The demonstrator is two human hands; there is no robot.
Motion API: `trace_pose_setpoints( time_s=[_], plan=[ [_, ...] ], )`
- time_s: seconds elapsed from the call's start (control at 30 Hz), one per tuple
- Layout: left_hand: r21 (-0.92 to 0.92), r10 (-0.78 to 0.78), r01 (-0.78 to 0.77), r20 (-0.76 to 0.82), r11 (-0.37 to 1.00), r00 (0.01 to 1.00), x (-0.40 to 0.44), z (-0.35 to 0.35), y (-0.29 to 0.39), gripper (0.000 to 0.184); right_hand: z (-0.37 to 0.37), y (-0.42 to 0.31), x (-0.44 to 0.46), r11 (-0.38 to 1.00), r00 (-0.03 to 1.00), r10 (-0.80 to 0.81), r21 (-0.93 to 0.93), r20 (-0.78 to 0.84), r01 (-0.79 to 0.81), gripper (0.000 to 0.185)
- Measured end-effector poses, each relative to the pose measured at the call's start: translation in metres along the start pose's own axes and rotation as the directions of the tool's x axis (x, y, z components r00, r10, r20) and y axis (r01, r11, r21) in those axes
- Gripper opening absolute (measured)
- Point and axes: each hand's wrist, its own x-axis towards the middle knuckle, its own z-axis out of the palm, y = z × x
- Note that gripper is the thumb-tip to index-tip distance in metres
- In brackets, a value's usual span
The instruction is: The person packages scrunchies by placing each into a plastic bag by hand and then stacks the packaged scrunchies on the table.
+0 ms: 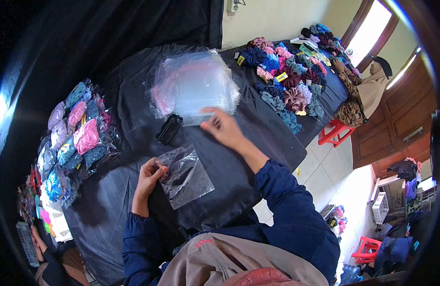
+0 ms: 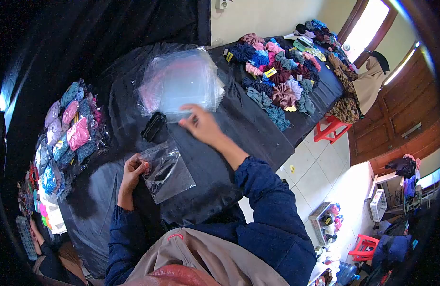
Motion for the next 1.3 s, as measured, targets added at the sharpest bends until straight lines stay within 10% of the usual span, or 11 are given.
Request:
trace_pose_setpoints(
  time_s=[0.1,0.23,0.37,0.57,0.6,0.67,0.83,0.9,0.97,1.03,1.3],
  plan=[
    [0.000,0.015,-0.015,0.012,1.000,1.000,0.000,0.002,0.001,0.011,-0.056,0.029,0.017,0.872,0.909,-0.280,-0.479,-0.309,0.105,0.037],
    [-0.047,0.017,-0.017,0.018,0.999,1.000,0.001,-0.001,-0.003,0.010,-0.149,0.065,0.009,0.552,0.914,0.002,-0.762,-0.407,-0.340,0.047],
    [-0.087,0.023,-0.023,0.000,0.996,1.000,0.003,0.000,-0.002,0.011,-0.183,0.133,0.001,0.602,0.833,0.372,-0.577,-0.409,-0.552,0.043],
    [-0.148,0.058,-0.057,0.004,0.987,0.998,0.003,-0.003,-0.003,0.011,-0.200,0.140,0.002,0.785,0.649,-0.085,-0.452,-0.756,-0.424,0.025],
    [-0.188,0.064,-0.063,0.001,0.980,0.998,0.004,-0.003,-0.003,0.011,-0.201,0.132,0.005,0.957,0.598,0.088,-0.098,-0.797,-0.272,0.022],
    [-0.195,0.070,-0.070,-0.007,0.978,0.998,0.004,-0.002,-0.002,0.011,-0.193,0.095,0.009,0.868,0.601,0.363,0.493,-0.712,0.060,0.019],
    [-0.225,0.070,-0.068,0.000,0.972,0.998,0.004,-0.004,-0.004,0.011,-0.160,0.058,0.007,0.671,0.815,0.325,0.724,-0.480,0.158,0.025],
    [-0.232,0.076,-0.072,0.008,0.970,0.997,0.003,-0.004,-0.003,0.010,-0.143,0.047,0.006,0.615,0.959,0.277,0.779,-0.064,-0.125,0.027],
    [-0.228,0.063,-0.063,-0.004,0.972,0.998,0.003,-0.005,-0.003,0.010,-0.115,0.020,0.006,0.657,0.918,0.384,0.668,0.104,-0.350,0.029],
    [-0.247,0.063,-0.057,0.018,0.967,0.998,0.002,-0.004,0.000,0.009,-0.101,0.020,0.008,0.814,0.816,0.523,0.142,0.246,-0.564,0.026],
    [-0.220,0.060,-0.054,0.022,0.974,0.998,0.003,-0.007,-0.005,0.010,-0.076,0.017,0.002,0.898,0.903,0.424,-0.161,0.073,-0.409,0.023]
  ],
)
